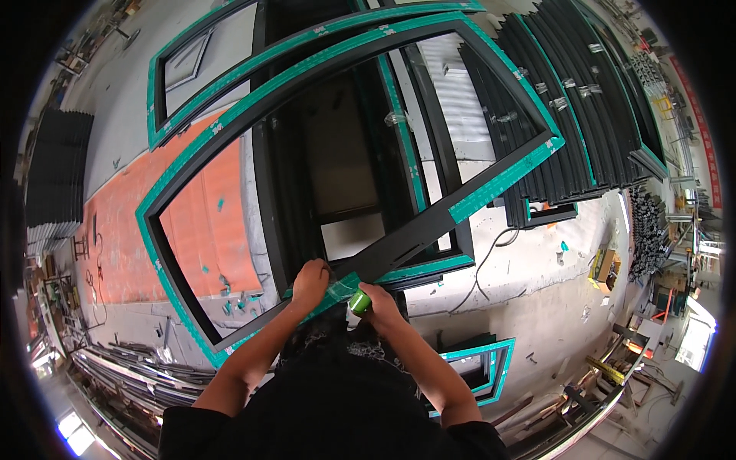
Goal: The person applies green tape to the edges of multiple metal window frames, picking up each frame from a stack and placing it on a central pile.
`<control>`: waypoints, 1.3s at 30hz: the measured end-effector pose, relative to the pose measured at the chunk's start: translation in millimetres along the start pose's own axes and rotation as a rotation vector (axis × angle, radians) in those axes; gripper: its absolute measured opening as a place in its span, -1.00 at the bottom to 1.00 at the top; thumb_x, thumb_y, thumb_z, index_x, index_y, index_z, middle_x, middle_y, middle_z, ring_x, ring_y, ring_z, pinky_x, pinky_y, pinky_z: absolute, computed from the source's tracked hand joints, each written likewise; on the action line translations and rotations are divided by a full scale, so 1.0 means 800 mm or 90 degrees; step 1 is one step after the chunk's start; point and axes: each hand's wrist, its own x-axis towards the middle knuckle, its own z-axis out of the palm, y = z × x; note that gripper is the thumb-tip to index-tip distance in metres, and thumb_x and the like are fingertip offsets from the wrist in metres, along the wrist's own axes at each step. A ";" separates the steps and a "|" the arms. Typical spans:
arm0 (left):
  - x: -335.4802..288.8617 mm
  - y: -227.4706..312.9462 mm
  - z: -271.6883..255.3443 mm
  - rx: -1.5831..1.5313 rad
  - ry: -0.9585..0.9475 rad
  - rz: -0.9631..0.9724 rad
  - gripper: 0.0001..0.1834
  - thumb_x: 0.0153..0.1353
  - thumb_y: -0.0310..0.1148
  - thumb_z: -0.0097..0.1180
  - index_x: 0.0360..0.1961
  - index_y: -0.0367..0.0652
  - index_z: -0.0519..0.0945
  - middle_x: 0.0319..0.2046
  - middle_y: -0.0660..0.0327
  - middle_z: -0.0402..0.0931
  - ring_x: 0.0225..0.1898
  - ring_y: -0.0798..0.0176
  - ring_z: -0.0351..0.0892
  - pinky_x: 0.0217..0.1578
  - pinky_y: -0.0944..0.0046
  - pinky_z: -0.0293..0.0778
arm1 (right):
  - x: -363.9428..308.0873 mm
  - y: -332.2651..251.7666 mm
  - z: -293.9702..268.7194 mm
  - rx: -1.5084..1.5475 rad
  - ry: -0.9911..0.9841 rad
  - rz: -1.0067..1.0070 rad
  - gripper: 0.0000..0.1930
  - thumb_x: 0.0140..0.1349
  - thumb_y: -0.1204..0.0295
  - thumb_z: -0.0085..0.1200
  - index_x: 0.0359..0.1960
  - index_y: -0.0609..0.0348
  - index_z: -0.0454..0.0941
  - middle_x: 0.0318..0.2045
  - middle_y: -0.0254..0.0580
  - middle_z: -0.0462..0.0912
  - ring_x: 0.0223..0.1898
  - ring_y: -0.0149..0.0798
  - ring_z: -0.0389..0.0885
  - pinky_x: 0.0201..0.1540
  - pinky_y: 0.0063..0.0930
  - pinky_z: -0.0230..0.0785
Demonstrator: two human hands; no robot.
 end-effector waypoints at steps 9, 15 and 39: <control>-0.033 0.018 0.046 0.015 -0.046 -0.047 -0.80 0.10 -0.38 -0.13 -0.42 -0.27 0.51 -0.35 -0.13 0.48 -0.22 -0.20 0.46 -0.20 -0.08 0.40 | -0.033 0.000 -0.044 -0.029 0.076 -0.006 -0.76 0.17 0.27 0.12 -0.32 0.16 0.41 -0.43 -0.30 0.45 -0.39 -0.34 0.50 -0.33 -0.41 0.43; -0.050 0.027 0.067 -0.056 -0.019 -0.060 -0.77 0.06 -0.37 -0.13 -0.37 -0.26 0.53 -0.34 -0.07 0.50 -0.22 -0.16 0.46 -0.18 0.02 0.38 | -0.046 -0.008 -0.068 0.013 0.015 -0.017 -0.81 0.18 0.33 0.12 -0.35 0.16 0.42 -0.43 -0.29 0.47 -0.40 -0.35 0.51 -0.34 -0.45 0.41; -0.086 0.054 0.093 -0.131 -0.006 -0.245 -0.79 0.06 -0.39 -0.07 -0.34 -0.24 0.56 -0.33 -0.04 0.55 -0.23 -0.12 0.51 -0.19 0.05 0.41 | -0.045 -0.027 -0.133 0.009 0.025 0.286 -0.71 0.29 0.38 -0.13 -0.03 0.27 0.34 -0.08 -0.05 0.44 -0.01 -0.07 0.45 0.09 0.02 0.40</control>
